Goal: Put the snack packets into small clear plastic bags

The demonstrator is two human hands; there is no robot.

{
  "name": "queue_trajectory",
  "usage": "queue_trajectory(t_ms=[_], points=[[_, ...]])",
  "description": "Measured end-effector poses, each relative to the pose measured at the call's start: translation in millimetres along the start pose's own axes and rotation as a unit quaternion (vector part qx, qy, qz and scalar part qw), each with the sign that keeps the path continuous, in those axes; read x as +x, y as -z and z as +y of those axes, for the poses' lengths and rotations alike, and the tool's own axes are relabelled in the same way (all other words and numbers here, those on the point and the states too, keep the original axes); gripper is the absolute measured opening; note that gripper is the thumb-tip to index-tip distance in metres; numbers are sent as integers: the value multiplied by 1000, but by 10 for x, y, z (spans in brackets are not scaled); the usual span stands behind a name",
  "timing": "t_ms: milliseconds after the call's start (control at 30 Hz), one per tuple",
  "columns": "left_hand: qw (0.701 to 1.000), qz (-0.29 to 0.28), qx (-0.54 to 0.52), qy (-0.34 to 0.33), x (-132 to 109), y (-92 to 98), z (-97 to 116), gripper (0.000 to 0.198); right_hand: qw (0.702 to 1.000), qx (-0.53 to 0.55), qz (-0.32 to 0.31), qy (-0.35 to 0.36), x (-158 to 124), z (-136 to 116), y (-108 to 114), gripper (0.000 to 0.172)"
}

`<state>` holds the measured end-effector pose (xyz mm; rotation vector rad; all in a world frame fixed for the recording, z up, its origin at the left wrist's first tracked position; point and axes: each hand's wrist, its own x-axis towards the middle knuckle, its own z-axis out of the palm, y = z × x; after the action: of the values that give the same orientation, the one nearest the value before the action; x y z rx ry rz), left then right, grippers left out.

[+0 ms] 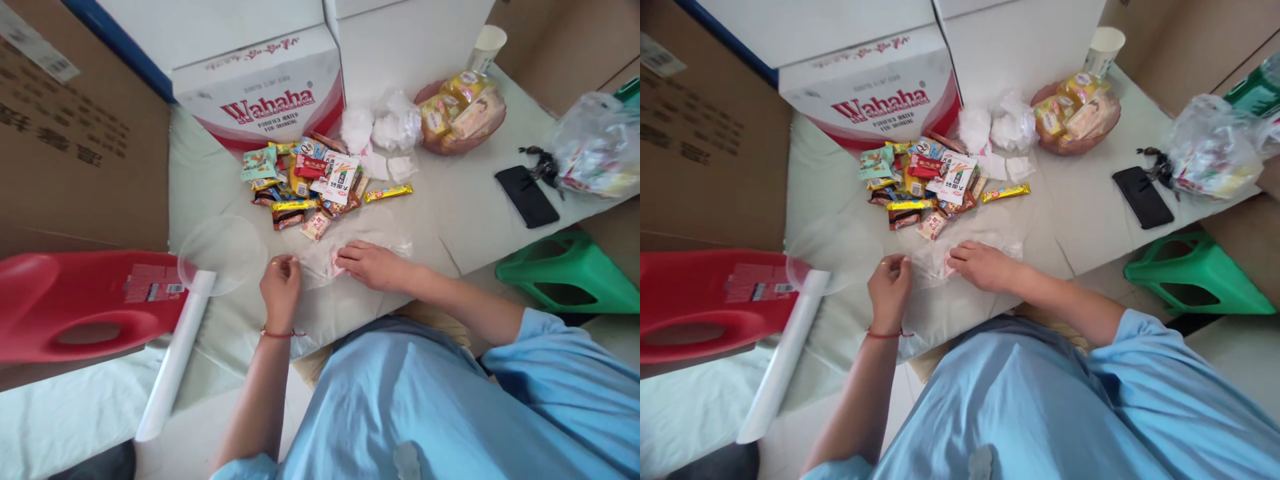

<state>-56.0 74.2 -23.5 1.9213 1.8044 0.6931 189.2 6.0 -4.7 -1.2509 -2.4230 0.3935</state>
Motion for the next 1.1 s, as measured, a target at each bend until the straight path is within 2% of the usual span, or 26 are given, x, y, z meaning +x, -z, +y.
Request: queue_trajectory(t_ms=[33, 100, 133, 167, 200, 233, 267, 367, 433, 500, 567, 667, 733, 767, 833, 933, 1000, 1100], points=[[997, 65, 14, -36, -104, 45, 31, 32, 1000, 8, -2, 8, 20, 63, -75, 31], [971, 192, 45, -136, -354, 120, 131, 29, 1000, 26, 4, 17, 35, 155, -155, 34], [954, 216, 43, -205, -478, 135, 197, 26, 999, 36, 7, 19, 33, 177, -164, 34], [938, 199, 32, -283, -584, 127, 268, 26, 999, 47, 9, 21, 27, 189, -157, 35], [923, 156, 17, -351, -664, 95, 338, 31, 998, 60, 9, 24, 21, 198, -139, 35], [912, 110, 3, -396, -710, 41, 401, 36, 997, 77, 9, 29, 14, 211, -112, 35], [908, 68, -5, -413, -723, -29, 452, 41, 995, 96, 6, 33, 10, 238, -81, 35], [930, -11, 15, -368, -636, -258, 516, 48, 989, 145, 9, 6, 37, 412, 25, 37], [943, -44, 47, -326, -568, -361, 510, 47, 988, 124, 40, -83, 100, 569, 91, 39], [951, -59, 76, -295, -543, -404, 501, 44, 976, 61, 57, -200, 201, 687, 136, 38], [954, -58, 95, -277, -553, -401, 503, 42, 957, -4, 42, -286, 328, 728, 153, 37], [956, -66, 104, -266, -568, -374, 517, 43, 941, -56, 2, -334, 507, 682, 146, 55], [957, -77, 104, -259, -559, -366, 517, 44, 934, -59, -34, -350, 582, 663, 146, 59], [958, -82, 105, -254, -551, -365, 513, 44, 932, -53, -56, -354, 605, 674, 152, 55], [960, -89, 107, -243, -534, -365, 499, 43, 936, -36, -98, -337, 633, 735, 180, 37], [962, -96, 112, -231, -518, -362, 482, 42, 959, -22, -128, -253, 671, 845, 239, 17], [960, -96, 117, -235, -510, -358, 479, 43, 970, -23, -127, -208, 716, 878, 272, 17], [956, -95, 126, -249, -490, -352, 479, 42, 967, -16, -144, -211, 809, 886, 304, 21]])
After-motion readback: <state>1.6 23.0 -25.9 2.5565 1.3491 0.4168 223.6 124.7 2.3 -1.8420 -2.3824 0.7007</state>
